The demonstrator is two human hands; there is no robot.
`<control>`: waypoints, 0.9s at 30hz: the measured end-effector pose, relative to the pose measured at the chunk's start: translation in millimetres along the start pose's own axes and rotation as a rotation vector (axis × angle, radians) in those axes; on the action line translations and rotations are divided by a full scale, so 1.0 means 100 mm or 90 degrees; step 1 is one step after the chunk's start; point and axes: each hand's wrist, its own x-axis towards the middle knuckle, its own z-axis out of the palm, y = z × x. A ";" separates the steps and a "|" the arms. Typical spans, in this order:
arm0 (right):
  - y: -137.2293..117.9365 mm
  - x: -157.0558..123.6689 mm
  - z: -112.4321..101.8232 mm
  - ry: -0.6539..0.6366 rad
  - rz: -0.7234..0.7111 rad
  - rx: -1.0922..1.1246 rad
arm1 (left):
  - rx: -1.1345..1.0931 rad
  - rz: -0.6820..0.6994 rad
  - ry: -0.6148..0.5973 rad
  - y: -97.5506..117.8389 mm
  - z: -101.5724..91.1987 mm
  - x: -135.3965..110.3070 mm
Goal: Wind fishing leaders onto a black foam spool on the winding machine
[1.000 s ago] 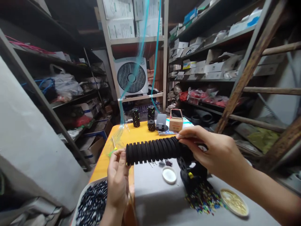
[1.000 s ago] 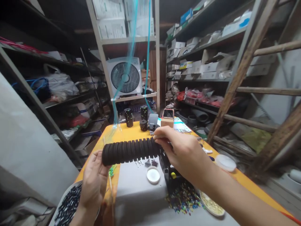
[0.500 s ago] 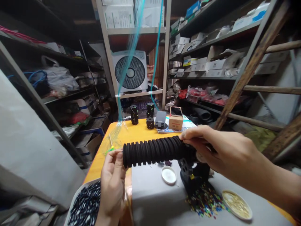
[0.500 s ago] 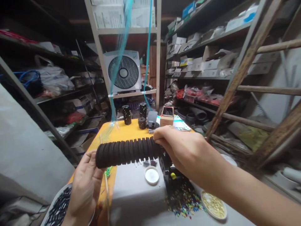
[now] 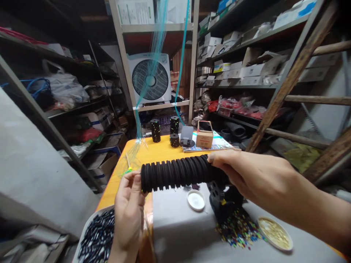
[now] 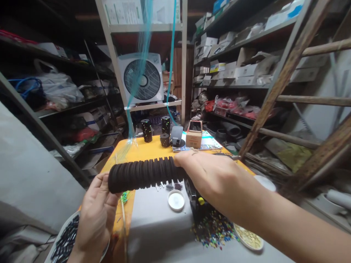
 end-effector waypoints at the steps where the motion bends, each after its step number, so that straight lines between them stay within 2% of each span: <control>1: -0.01 0.00 0.00 0.000 0.003 0.000 | 0.005 0.002 0.000 0.00 0.00 0.00; 4: -0.03 0.02 0.00 0.009 -0.012 -0.018 | 0.018 0.004 -0.002 0.00 0.01 0.00; 9: -0.02 0.09 -0.03 0.009 -0.096 -0.058 | 0.003 0.015 0.001 0.00 0.02 0.01; 12: -0.05 -0.03 -0.05 -0.010 -0.028 0.015 | 0.000 0.015 0.001 0.00 0.03 0.02; 15: -0.17 -0.42 -0.04 -0.023 0.096 0.040 | 0.004 0.017 0.002 0.01 0.04 0.01; 16: -0.23 -0.60 -0.02 -0.054 0.133 0.052 | 0.008 0.017 0.002 0.01 0.04 0.01; 19: -0.38 -1.17 0.07 -0.233 0.200 0.091 | 0.018 0.023 0.004 0.03 0.04 0.00; 21: -0.45 -1.45 0.14 -0.279 0.248 0.083 | 0.023 0.021 0.007 0.03 0.04 0.00; 23: -0.50 -1.59 0.20 -0.246 0.285 0.056 | 0.025 0.021 0.011 0.03 0.05 0.01; 27: -0.59 -1.59 0.33 -0.115 0.311 0.060 | 0.023 0.025 0.014 0.02 0.05 0.00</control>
